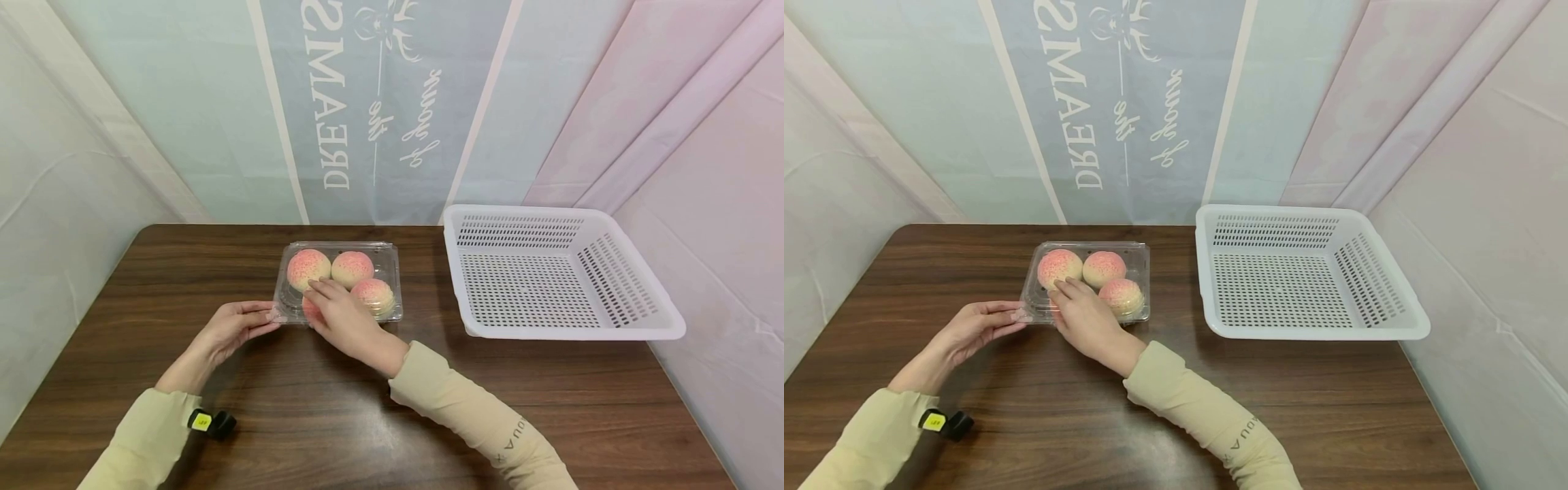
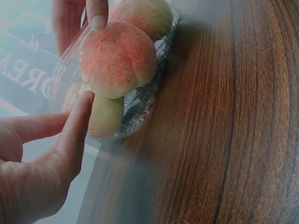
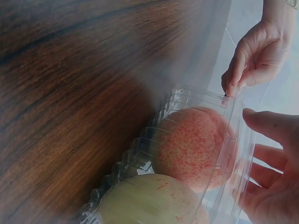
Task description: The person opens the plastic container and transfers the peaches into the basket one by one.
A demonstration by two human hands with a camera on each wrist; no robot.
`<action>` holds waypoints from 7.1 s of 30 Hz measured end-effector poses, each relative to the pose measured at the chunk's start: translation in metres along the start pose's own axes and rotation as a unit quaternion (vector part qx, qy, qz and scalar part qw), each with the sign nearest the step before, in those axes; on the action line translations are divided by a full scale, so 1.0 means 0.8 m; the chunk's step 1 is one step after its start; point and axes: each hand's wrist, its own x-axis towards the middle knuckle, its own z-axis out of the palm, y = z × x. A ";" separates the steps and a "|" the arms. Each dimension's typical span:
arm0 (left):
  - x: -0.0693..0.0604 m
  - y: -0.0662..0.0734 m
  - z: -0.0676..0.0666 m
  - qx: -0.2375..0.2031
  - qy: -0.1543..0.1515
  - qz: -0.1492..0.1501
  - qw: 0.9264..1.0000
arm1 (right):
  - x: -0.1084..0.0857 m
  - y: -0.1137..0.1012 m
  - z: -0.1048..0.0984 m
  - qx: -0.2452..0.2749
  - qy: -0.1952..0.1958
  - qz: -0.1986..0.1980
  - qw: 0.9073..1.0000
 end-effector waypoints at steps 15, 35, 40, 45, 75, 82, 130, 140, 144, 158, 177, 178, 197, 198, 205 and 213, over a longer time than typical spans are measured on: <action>0.000 -0.004 0.000 0.004 0.016 0.012 1.000 | -0.001 0.000 0.002 -0.014 -0.015 -0.010 1.000; 0.003 -0.005 -0.001 -0.005 0.022 0.012 1.000 | 0.001 -0.001 0.002 -0.134 -0.015 -0.066 0.989; 0.003 -0.004 0.001 -0.007 0.026 0.012 1.000 | 0.001 -0.003 0.003 -0.181 0.002 -0.095 0.979; 0.003 -0.003 0.002 -0.010 0.024 0.015 1.000 | 0.001 -0.007 0.006 -0.247 0.009 -0.116 0.962; 0.005 -0.006 0.004 0.063 0.035 0.021 0.997 | 0.011 -0.012 0.002 -0.324 0.014 -0.147 0.934; 0.004 -0.005 0.004 0.057 0.030 0.025 0.998 | 0.013 -0.012 -0.004 -0.304 0.009 -0.144 0.942; -0.007 0.027 0.031 0.337 0.074 0.043 0.938 | 0.007 0.006 0.001 -0.180 0.056 -0.131 0.973; -0.011 0.028 0.037 0.515 0.105 0.098 0.845 | 0.003 0.009 -0.002 -0.161 0.091 -0.124 0.975; -0.011 0.027 0.042 0.536 0.107 0.133 0.827 | -0.001 0.012 -0.004 -0.163 0.089 -0.131 0.974; -0.013 0.022 0.049 0.594 0.136 0.215 0.763 | -0.010 0.017 -0.009 -0.154 0.078 -0.122 0.977; -0.005 0.012 0.058 0.621 0.125 0.372 0.678 | -0.024 0.026 -0.011 -0.136 0.074 -0.101 0.983; -0.005 0.011 0.058 0.623 0.123 0.380 0.673 | -0.025 0.027 -0.011 -0.135 0.076 -0.099 0.983; 0.002 0.003 0.065 0.649 0.071 0.426 0.627 | -0.036 0.033 -0.012 -0.064 0.121 -0.050 0.989; 0.002 0.003 0.066 0.650 0.070 0.427 0.625 | -0.036 0.033 -0.012 -0.057 0.123 -0.047 0.990; 0.003 0.002 0.070 0.655 0.063 0.442 0.610 | -0.043 0.038 -0.011 -0.027 0.157 -0.030 0.987; 0.010 0.000 0.076 0.652 0.050 0.464 0.597 | -0.051 0.045 -0.008 -0.013 0.192 -0.015 0.981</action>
